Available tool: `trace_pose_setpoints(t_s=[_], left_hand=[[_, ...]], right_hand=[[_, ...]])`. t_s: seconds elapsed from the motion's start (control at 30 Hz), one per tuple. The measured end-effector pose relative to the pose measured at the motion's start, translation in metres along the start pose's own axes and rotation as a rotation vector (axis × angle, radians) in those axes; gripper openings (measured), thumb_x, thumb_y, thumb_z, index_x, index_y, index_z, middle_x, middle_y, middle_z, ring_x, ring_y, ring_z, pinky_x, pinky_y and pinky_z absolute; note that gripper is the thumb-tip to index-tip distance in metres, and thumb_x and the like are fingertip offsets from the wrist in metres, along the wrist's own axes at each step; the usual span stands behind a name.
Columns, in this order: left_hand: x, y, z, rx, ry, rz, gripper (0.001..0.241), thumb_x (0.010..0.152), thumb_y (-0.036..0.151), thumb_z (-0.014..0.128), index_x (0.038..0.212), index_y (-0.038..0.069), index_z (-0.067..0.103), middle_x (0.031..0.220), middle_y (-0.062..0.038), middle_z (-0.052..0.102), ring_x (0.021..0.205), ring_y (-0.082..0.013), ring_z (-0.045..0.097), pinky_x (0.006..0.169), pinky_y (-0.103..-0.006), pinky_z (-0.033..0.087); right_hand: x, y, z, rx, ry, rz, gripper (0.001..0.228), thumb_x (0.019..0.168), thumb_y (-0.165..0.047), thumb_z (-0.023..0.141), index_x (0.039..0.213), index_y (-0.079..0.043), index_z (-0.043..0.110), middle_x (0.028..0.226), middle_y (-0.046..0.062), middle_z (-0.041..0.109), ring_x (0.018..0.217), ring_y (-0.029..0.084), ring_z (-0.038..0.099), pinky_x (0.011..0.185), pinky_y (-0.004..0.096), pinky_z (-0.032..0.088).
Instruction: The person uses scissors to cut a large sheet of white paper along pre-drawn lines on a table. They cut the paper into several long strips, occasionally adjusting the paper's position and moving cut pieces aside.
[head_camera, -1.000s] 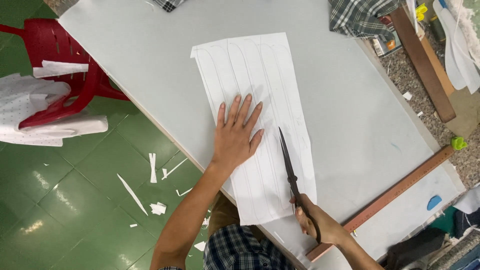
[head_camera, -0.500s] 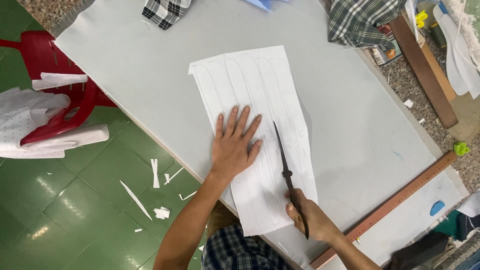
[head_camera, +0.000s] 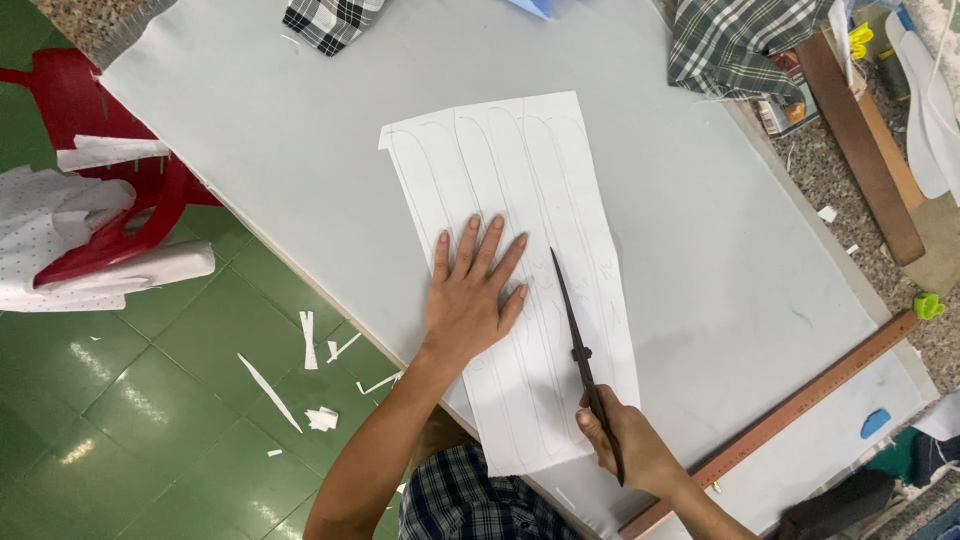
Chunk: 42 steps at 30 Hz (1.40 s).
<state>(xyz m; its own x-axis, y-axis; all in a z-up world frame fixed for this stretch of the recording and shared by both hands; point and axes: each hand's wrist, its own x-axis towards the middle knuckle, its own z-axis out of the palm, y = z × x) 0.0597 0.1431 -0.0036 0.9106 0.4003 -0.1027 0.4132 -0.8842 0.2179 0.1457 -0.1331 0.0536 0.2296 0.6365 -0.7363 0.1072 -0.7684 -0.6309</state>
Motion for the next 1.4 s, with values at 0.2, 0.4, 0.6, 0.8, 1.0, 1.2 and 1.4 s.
trace_pose_setpoints(t_s=[0.2, 0.4, 0.6, 0.8, 1.0, 1.2, 1.4], left_hand=[[0.009, -0.009, -0.014, -0.089, 0.17, 0.052, 0.059, 0.109, 0.048, 0.037, 0.159, 0.018, 0.044, 0.167, -0.018, 0.03, 0.155, -0.0351, 0.03, 0.127, -0.055, 0.02], [0.056, -0.047, -0.02, 0.024, 0.068, 0.055, 0.062, 0.108, 0.054, 0.027, 0.164, 0.028, 0.03, 0.172, -0.006, 0.02, 0.159, -0.0299, 0.015, 0.128, -0.0569, 0.008], [0.057, -0.048, -0.018, 0.058, 0.02, 0.04, 0.065, 0.107, 0.058, 0.018, 0.165, 0.03, 0.025, 0.173, -0.005, 0.015, 0.16, -0.0292, 0.009, 0.128, -0.0563, 0.004], [0.058, -0.049, -0.018, 0.058, 0.033, 0.041, 0.065, 0.106, 0.059, 0.019, 0.164, 0.03, 0.028, 0.173, -0.006, 0.018, 0.16, -0.0296, 0.012, 0.128, -0.0559, 0.004], [0.058, -0.049, -0.021, 0.04, 0.022, 0.042, 0.065, 0.106, 0.059, 0.021, 0.164, 0.029, 0.027, 0.173, -0.005, 0.018, 0.16, -0.0298, 0.011, 0.128, -0.0564, 0.004], [0.058, -0.05, -0.022, 0.022, 0.017, 0.04, 0.065, 0.106, 0.058, 0.022, 0.164, 0.029, 0.029, 0.173, -0.005, 0.017, 0.16, -0.0289, 0.009, 0.129, -0.0557, 0.003], [0.057, -0.05, -0.025, 0.028, 0.084, 0.05, 0.063, 0.107, 0.057, 0.027, 0.163, 0.028, 0.035, 0.172, -0.006, 0.023, 0.159, -0.0292, 0.014, 0.129, -0.0548, 0.006]], right_hand=[[-0.009, -0.004, -0.02, 0.171, -0.174, 0.07, 0.05, 0.098, -0.053, 0.042, 0.121, -0.011, 0.056, 0.071, -0.001, 0.049, 0.054, 0.012, 0.043, 0.054, 0.028, 0.044], [0.019, -0.033, -0.038, 0.203, -0.231, 0.152, 0.053, 0.097, -0.053, 0.038, 0.128, -0.011, 0.051, 0.072, -0.001, 0.044, 0.059, 0.013, 0.046, 0.057, 0.029, 0.051], [0.046, -0.065, -0.041, 0.117, -0.188, 0.212, 0.075, 0.082, -0.072, 0.035, 0.126, -0.013, 0.049, 0.074, -0.001, 0.046, 0.062, 0.015, 0.056, 0.062, 0.03, 0.053], [0.053, -0.062, -0.038, 0.119, -0.164, 0.207, 0.069, 0.086, -0.068, 0.037, 0.126, -0.014, 0.048, 0.077, -0.002, 0.049, 0.056, 0.014, 0.051, 0.054, 0.03, 0.051], [0.051, -0.066, -0.035, 0.025, -0.104, 0.215, 0.064, 0.089, -0.068, 0.032, 0.117, -0.014, 0.051, 0.064, 0.0, 0.046, 0.05, 0.014, 0.046, 0.051, 0.03, 0.043], [0.05, -0.066, -0.034, -0.014, -0.056, 0.186, 0.056, 0.096, -0.062, 0.032, 0.111, -0.013, 0.054, 0.055, 0.0, 0.039, 0.044, 0.014, 0.038, 0.047, 0.031, 0.036], [0.051, -0.077, -0.038, 0.066, -0.055, 0.22, 0.053, 0.092, -0.062, 0.041, 0.099, -0.011, 0.056, 0.064, 0.001, 0.051, 0.045, 0.016, 0.052, 0.047, 0.03, 0.051]])
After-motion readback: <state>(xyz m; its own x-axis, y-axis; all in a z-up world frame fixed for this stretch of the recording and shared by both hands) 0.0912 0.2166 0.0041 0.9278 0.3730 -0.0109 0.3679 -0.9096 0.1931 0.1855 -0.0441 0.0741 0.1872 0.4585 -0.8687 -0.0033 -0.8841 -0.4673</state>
